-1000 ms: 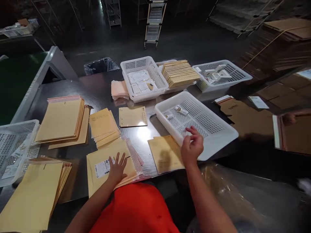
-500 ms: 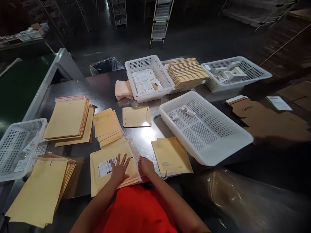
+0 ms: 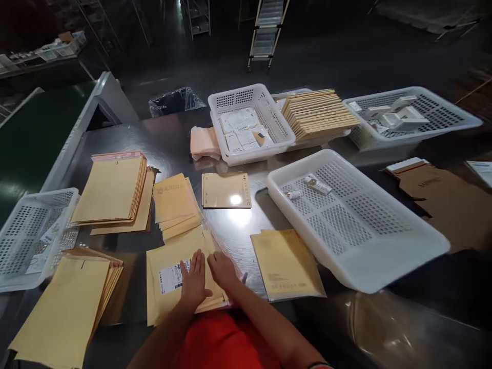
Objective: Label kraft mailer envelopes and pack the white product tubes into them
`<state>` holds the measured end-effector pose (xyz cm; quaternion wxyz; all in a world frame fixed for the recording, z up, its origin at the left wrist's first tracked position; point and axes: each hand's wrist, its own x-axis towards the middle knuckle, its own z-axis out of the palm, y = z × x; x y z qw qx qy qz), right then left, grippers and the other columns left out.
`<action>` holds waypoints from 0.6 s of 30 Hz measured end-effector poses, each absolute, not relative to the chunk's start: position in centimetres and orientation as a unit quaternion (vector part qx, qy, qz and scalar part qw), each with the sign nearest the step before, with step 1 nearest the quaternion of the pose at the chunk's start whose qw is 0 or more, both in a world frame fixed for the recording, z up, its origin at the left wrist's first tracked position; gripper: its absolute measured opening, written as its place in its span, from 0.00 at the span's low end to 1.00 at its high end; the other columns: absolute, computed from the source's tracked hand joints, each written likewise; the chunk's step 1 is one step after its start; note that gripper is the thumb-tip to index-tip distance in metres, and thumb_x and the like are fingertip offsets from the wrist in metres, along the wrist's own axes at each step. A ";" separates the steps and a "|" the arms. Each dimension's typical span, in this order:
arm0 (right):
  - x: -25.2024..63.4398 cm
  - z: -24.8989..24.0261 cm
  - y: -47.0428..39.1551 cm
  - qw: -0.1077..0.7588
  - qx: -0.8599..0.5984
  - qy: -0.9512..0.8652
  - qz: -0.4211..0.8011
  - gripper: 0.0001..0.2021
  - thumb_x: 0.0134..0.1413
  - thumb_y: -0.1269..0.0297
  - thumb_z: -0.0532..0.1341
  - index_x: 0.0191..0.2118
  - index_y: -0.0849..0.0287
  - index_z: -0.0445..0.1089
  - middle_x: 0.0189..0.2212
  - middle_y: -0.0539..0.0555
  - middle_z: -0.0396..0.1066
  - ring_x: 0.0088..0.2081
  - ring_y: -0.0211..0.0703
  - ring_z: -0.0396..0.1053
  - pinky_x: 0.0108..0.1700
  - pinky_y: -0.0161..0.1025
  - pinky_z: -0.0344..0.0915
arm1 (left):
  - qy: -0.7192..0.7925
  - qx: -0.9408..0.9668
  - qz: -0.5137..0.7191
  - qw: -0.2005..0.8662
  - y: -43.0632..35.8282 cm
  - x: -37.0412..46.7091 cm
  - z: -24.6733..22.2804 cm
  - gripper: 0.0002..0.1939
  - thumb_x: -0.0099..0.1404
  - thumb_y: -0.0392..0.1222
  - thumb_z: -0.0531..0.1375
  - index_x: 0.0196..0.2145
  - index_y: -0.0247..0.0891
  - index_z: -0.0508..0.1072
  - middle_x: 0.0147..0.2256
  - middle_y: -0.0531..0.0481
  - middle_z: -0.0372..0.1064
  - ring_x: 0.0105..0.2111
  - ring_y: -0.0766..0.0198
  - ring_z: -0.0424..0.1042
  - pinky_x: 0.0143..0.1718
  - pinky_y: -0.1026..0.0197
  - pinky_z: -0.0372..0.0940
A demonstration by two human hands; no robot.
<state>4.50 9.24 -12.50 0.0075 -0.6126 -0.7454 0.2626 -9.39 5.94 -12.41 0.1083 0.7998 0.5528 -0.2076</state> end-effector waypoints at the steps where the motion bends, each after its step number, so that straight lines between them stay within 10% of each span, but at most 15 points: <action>1: 4.0 -12.9 11.5 0.014 -0.624 -0.740 0.251 0.09 0.62 0.72 0.52 0.42 0.61 0.69 0.41 0.59 0.70 0.41 0.44 0.67 0.40 0.37 0.61 | 0.553 0.799 -0.208 0.110 5.9 -9.4 -12.4 0.57 0.51 0.56 0.66 0.68 0.34 0.41 0.69 0.40 0.28 0.67 0.40 0.21 0.61 0.24 0.40; 6: 1.6 -14.4 18.4 0.040 -0.673 -0.709 0.207 0.15 0.63 0.77 0.44 0.48 0.68 0.64 0.45 0.63 0.66 0.44 0.44 0.65 0.42 0.39 0.60 | 0.556 0.795 -0.204 0.130 5.9 -9.6 -12.7 0.58 0.51 0.58 0.65 0.68 0.35 0.37 0.69 0.41 0.28 0.67 0.41 0.19 0.62 0.25 0.38; 13: 5.1 -14.3 0.5 0.007 -0.652 -0.730 0.204 0.06 0.56 0.74 0.55 0.34 0.58 0.68 0.36 0.55 0.71 0.36 0.45 0.69 0.32 0.36 0.59 | 0.564 0.782 -0.198 0.179 6.5 -8.7 -11.4 0.57 0.48 0.51 0.68 0.68 0.37 0.42 0.69 0.38 0.28 0.68 0.37 0.28 0.61 0.24 0.36; 18: 7.6 -14.4 -3.0 0.039 -0.640 -0.713 0.284 0.07 0.62 0.66 0.52 0.38 0.54 0.66 0.38 0.52 0.72 0.35 0.43 0.72 0.29 0.36 0.55 | 0.700 0.676 -0.012 0.229 6.2 -13.4 -9.2 0.36 0.61 0.45 0.57 0.65 0.34 0.53 0.69 0.37 0.41 0.68 0.48 0.40 0.66 0.42 0.40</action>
